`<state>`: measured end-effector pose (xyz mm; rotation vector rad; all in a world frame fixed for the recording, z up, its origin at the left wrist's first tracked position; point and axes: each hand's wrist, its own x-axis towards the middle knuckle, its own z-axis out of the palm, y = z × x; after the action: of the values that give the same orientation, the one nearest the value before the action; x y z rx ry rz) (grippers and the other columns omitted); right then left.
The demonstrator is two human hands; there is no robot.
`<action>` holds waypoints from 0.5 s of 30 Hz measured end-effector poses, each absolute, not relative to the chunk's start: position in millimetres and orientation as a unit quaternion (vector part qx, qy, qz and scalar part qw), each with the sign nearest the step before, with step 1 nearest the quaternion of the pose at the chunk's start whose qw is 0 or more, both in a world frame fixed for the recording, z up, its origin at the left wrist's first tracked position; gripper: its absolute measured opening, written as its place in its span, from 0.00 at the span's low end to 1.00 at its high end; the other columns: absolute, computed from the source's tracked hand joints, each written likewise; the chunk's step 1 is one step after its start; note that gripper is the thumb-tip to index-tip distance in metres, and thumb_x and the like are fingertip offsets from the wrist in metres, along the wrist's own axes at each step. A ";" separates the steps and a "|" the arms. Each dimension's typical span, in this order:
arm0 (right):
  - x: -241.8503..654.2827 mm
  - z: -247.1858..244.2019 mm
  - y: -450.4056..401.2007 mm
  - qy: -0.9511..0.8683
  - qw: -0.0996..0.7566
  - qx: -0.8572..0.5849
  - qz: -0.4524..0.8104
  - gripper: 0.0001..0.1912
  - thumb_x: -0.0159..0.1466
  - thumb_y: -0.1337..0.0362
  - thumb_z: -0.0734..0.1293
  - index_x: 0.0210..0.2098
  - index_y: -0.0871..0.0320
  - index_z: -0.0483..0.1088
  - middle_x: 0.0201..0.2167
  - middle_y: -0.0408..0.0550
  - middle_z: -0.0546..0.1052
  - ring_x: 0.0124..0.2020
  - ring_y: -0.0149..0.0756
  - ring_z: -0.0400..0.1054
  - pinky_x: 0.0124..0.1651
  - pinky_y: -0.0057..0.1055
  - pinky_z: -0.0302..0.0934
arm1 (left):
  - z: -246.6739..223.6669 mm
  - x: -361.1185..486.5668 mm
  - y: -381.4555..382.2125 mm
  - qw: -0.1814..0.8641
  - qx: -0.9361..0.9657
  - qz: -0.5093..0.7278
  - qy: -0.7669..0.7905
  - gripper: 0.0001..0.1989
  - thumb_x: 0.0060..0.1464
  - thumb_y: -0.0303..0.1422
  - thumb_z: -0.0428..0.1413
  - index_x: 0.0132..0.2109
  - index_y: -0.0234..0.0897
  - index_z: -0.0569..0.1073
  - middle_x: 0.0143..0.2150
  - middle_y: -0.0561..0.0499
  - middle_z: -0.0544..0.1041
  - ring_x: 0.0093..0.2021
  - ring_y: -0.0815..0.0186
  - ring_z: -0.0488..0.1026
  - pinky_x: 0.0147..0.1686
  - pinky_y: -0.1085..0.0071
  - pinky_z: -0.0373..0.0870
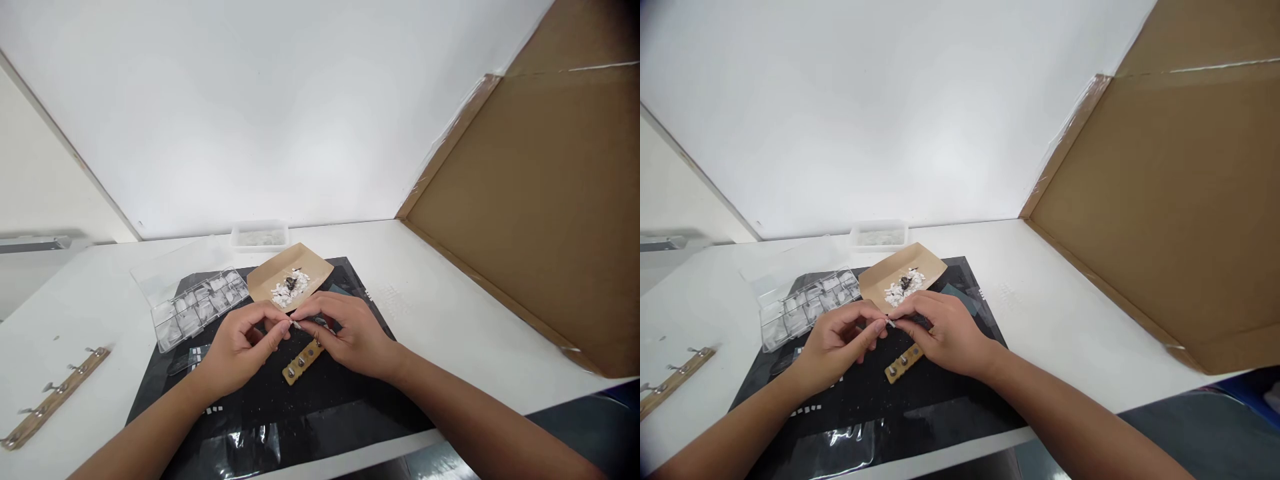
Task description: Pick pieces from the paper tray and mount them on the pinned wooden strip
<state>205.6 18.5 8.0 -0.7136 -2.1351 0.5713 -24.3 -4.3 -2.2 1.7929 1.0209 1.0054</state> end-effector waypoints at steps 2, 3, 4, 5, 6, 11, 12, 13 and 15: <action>205.6 7.9 18.3 -0.841 0.390 -0.296 0.228 0.06 0.71 0.66 0.69 0.47 0.53 0.77 0.41 0.43 0.83 0.40 0.32 0.77 0.42 0.29 0.70 | -5.6 -25.0 -1.2 0.337 0.741 0.406 0.415 0.09 0.68 0.36 0.57 0.43 0.38 0.80 0.34 0.50 0.78 0.28 0.70 0.73 0.22 0.78 0.70; 205.5 7.8 18.2 -0.840 0.385 -0.304 0.232 0.07 0.71 0.67 0.69 0.47 0.53 0.76 0.41 0.43 0.83 0.39 0.32 0.77 0.41 0.28 0.69 | -7.4 -25.8 1.1 0.288 0.757 0.412 0.418 0.08 0.68 0.35 0.57 0.43 0.38 0.80 0.35 0.49 0.78 0.30 0.69 0.74 0.23 0.78 0.70; 205.5 7.7 18.0 -0.838 0.381 -0.311 0.237 0.07 0.70 0.67 0.69 0.48 0.53 0.76 0.42 0.43 0.83 0.39 0.32 0.77 0.39 0.28 0.69 | -9.1 -26.7 3.9 0.235 0.771 0.418 0.419 0.07 0.68 0.33 0.57 0.44 0.38 0.80 0.37 0.49 0.78 0.33 0.68 0.75 0.24 0.77 0.70; 205.4 7.7 17.8 -0.835 0.379 -0.318 0.242 0.09 0.70 0.67 0.69 0.49 0.53 0.75 0.43 0.44 0.83 0.38 0.32 0.77 0.38 0.27 0.69 | -10.4 -28.0 7.0 0.182 0.783 0.423 0.419 0.07 0.67 0.32 0.57 0.44 0.38 0.80 0.38 0.48 0.78 0.35 0.67 0.76 0.26 0.76 0.71; 205.4 7.8 17.6 -0.832 0.377 -0.324 0.246 0.11 0.70 0.67 0.70 0.51 0.54 0.74 0.43 0.44 0.84 0.37 0.31 0.77 0.37 0.27 0.69 | -11.3 -29.5 10.5 0.131 0.791 0.427 0.418 0.06 0.67 0.31 0.57 0.45 0.38 0.80 0.40 0.47 0.79 0.37 0.66 0.76 0.29 0.74 0.72; 206.2 9.1 17.9 -0.826 0.373 -0.345 0.246 0.14 0.69 0.66 0.71 0.53 0.54 0.73 0.42 0.44 0.85 0.35 0.31 0.78 0.37 0.27 0.69 | -12.7 -38.7 29.8 -0.018 0.779 0.451 0.436 0.06 0.66 0.31 0.59 0.43 0.39 0.82 0.38 0.48 0.81 0.41 0.62 0.75 0.43 0.64 0.73; 206.4 9.2 18.3 -0.824 0.375 -0.349 0.242 0.13 0.69 0.66 0.71 0.52 0.54 0.73 0.42 0.44 0.84 0.35 0.31 0.78 0.38 0.28 0.69 | -13.2 -40.3 33.1 -0.023 0.776 0.450 0.441 0.06 0.66 0.31 0.59 0.43 0.39 0.82 0.38 0.48 0.82 0.41 0.61 0.75 0.44 0.63 0.72; 206.7 9.3 18.9 -0.823 0.377 -0.353 0.238 0.12 0.68 0.65 0.71 0.52 0.54 0.73 0.41 0.44 0.84 0.35 0.32 0.78 0.38 0.28 0.69 | -13.9 -41.7 35.9 -0.021 0.773 0.448 0.448 0.06 0.66 0.31 0.59 0.43 0.39 0.82 0.38 0.48 0.83 0.41 0.61 0.75 0.45 0.62 0.72; 207.1 9.2 20.1 -0.819 0.382 -0.359 0.233 0.11 0.68 0.64 0.71 0.51 0.54 0.74 0.41 0.44 0.84 0.35 0.33 0.77 0.38 0.29 0.69 | -15.5 -43.6 39.8 -0.007 0.768 0.442 0.464 0.06 0.66 0.32 0.59 0.43 0.39 0.82 0.39 0.48 0.84 0.42 0.60 0.76 0.46 0.61 0.72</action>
<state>207.1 20.1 9.2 -0.9168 -2.0895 0.5955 -43.6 39.8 -15.5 2.4216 1.4645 1.3943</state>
